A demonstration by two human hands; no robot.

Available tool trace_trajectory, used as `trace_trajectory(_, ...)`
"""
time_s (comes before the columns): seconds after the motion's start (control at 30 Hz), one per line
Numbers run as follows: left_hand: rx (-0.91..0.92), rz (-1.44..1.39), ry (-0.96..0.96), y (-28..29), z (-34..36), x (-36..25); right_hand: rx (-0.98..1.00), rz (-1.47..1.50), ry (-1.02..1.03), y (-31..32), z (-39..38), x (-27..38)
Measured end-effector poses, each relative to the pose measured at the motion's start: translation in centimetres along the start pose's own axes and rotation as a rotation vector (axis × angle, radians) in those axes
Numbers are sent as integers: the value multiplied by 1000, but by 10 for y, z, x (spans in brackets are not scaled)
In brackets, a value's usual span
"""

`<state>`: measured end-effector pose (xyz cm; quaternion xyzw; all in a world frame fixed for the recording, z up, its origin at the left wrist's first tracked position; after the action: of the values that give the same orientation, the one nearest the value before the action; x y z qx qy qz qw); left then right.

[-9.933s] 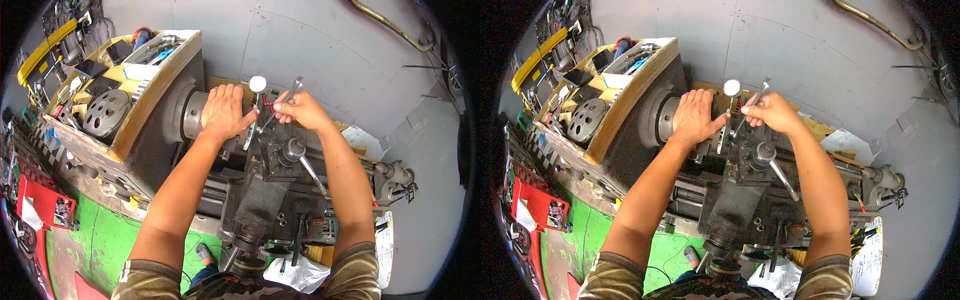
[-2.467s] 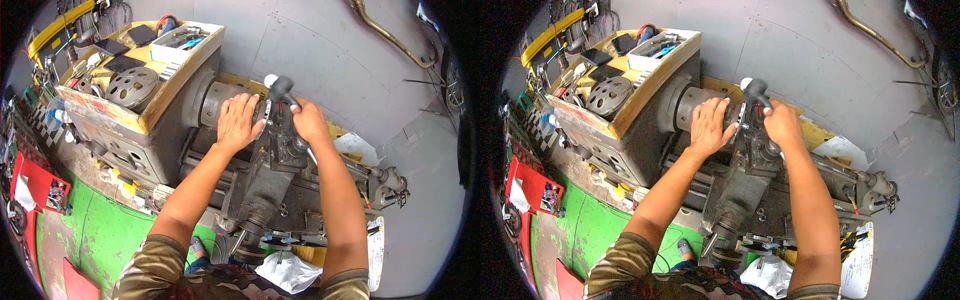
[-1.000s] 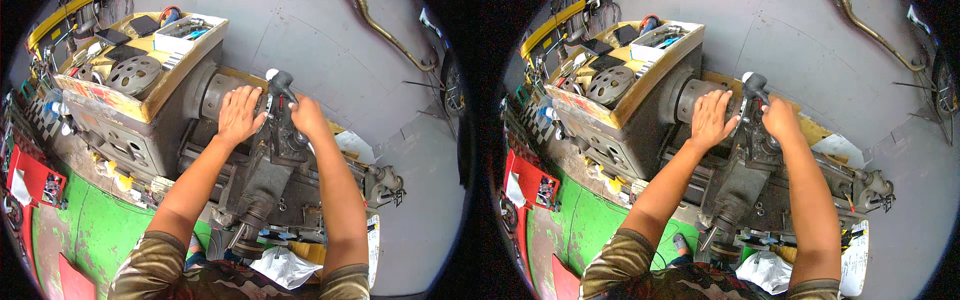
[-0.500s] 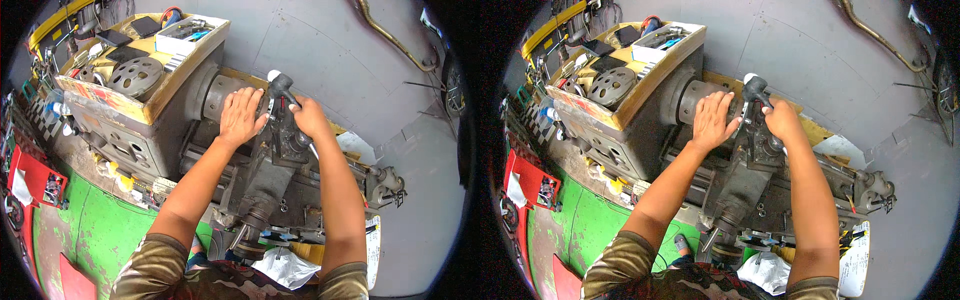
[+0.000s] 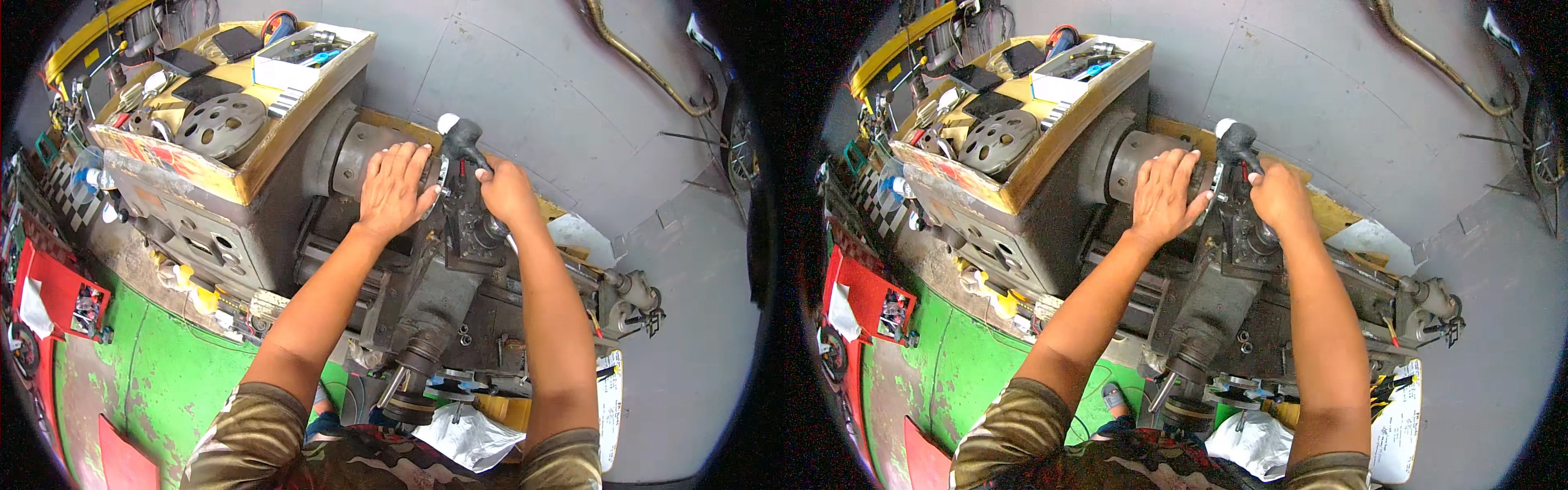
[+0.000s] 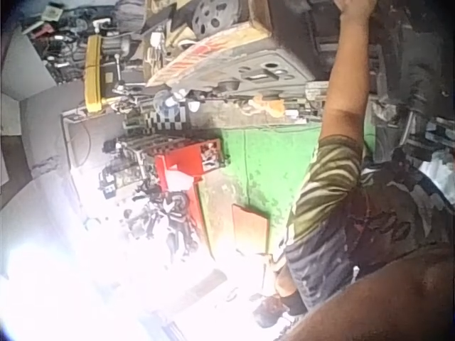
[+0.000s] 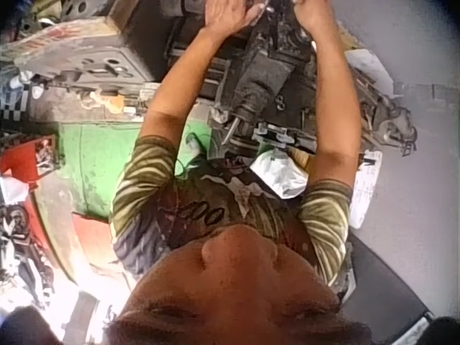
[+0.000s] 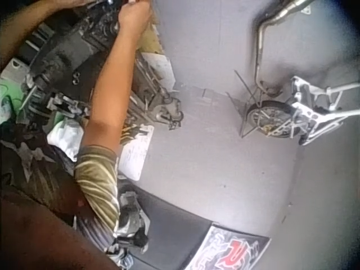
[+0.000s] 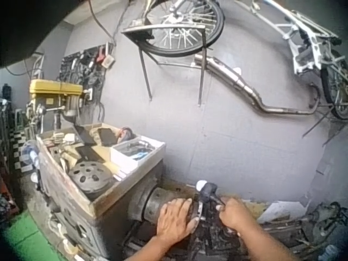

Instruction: Using a dial indicator, wrench, and rubber mallet to align and secure a workpiece on a metal lathe.

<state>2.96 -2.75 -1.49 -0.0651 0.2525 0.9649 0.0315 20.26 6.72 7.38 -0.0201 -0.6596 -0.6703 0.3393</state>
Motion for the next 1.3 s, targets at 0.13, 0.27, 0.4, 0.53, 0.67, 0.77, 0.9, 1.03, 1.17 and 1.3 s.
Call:
trace_trajectory(0.13,15,-2,8,1,0,0,-258,42,8,8,-6,2)
trace_trajectory(0.27,25,-8,18,3,1,-2,-376,75,58,12,-11,4)
trace_trajectory(0.4,9,-48,29,10,2,-7,-419,107,8,13,-15,3)
trace_trajectory(0.53,3,-46,70,14,5,-10,-418,50,-9,15,-17,9)
trace_trajectory(0.67,-10,-27,87,17,5,-9,-403,49,-30,16,-18,11)
trace_trajectory(0.77,-29,-28,88,21,1,-12,-411,50,-30,16,-17,7)
trace_trajectory(0.9,-52,-8,85,30,-11,-13,-423,53,-29,17,-18,7)
trace_trajectory(1.03,-54,7,87,37,-29,-12,-405,69,-32,12,-16,6)
trace_trajectory(1.17,-91,31,68,42,-52,-14,-403,74,-46,14,-17,3)
trace_trajectory(1.3,-116,61,38,44,-83,-9,-404,91,-48,14,-16,2)
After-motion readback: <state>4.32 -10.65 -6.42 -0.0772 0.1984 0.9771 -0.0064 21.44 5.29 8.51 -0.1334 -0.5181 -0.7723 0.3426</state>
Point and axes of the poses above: each hand's wrist, its own z-axis towards the middle knuckle, its own y-axis out of the back of the hand, x = y × z, the point moved 5 cm from there along z, towards the middle knuckle, and after that the axes turned 13 degrees about z, right-handed, at the moved point
